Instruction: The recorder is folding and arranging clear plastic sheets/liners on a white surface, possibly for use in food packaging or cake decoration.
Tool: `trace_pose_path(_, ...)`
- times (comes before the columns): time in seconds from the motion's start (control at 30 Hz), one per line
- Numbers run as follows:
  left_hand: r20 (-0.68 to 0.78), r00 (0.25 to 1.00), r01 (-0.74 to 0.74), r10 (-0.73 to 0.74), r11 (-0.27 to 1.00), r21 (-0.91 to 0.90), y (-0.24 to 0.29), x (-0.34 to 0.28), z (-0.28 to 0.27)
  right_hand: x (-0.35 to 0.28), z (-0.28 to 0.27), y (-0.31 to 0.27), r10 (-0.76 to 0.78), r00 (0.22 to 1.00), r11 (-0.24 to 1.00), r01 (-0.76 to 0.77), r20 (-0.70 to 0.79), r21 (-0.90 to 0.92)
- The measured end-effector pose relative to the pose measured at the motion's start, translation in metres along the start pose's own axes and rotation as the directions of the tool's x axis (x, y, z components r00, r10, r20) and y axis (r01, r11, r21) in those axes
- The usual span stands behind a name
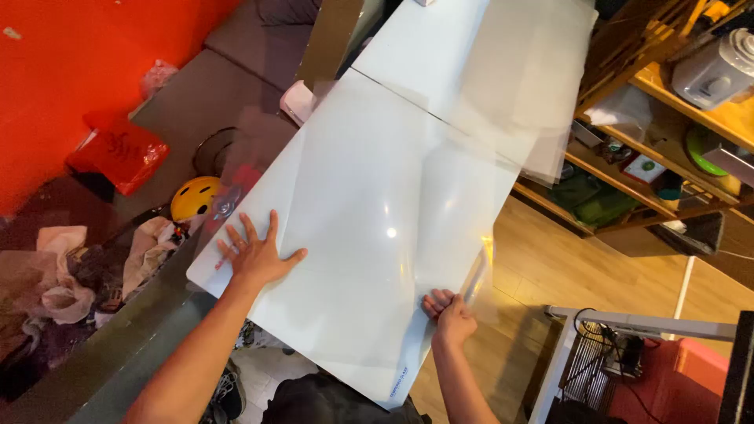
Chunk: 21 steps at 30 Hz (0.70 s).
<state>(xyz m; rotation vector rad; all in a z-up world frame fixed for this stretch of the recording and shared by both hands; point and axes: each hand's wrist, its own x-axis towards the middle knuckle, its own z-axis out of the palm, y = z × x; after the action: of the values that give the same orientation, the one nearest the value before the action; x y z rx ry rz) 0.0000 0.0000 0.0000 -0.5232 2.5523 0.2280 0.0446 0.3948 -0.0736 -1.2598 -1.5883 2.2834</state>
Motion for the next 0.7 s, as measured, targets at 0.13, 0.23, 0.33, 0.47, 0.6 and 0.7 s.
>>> trace_pose_path(0.13, -0.075, 0.995, -0.07, 0.065, 0.995, -0.066, -0.004, 0.015, 0.006, -0.006, -0.017, 0.018, 0.075, 0.996, 0.996, -0.072, -0.057, 0.053)
trace_pose_path(0.23, -0.104, 0.984, -0.154, 0.143, 0.982, -0.108, -0.007, 0.039, -0.003, -0.031, -0.03, 0.049, 0.28, 0.956, 0.949, -0.289, 0.09, 0.126)
trace_pose_path(0.33, -0.162, 0.948, -0.283, 0.273, 0.958, -0.04, 0.001, 0.077, 0.005, -0.094, 0.006, 0.03, 0.644, 0.726, 0.702, -0.686, 0.24, 0.192)
trace_pose_path(0.47, -0.435, 0.86, -0.295, 0.267, 0.956, 0.005, 0.058, 0.089, 0.01, -0.185, 0.081, -0.068, 0.842, 0.229, 0.428, -0.835, 0.489, -0.346)
trace_pose_path(0.6, -0.27, 0.933, -0.286, 0.237, 0.945, -0.158, 0.138, 0.034, -0.012, -0.128, 0.131, -0.091, 0.431, 0.347, 0.893, -0.036, 0.833, -0.448)
trace_pose_path(0.7, -0.383, 0.844, -0.435, 0.376, 0.897, -0.079, 0.147, 0.04, 0.045, -0.052, 0.17, -0.128, 0.243, 0.444, 0.905, 0.217, 0.862, -0.367)
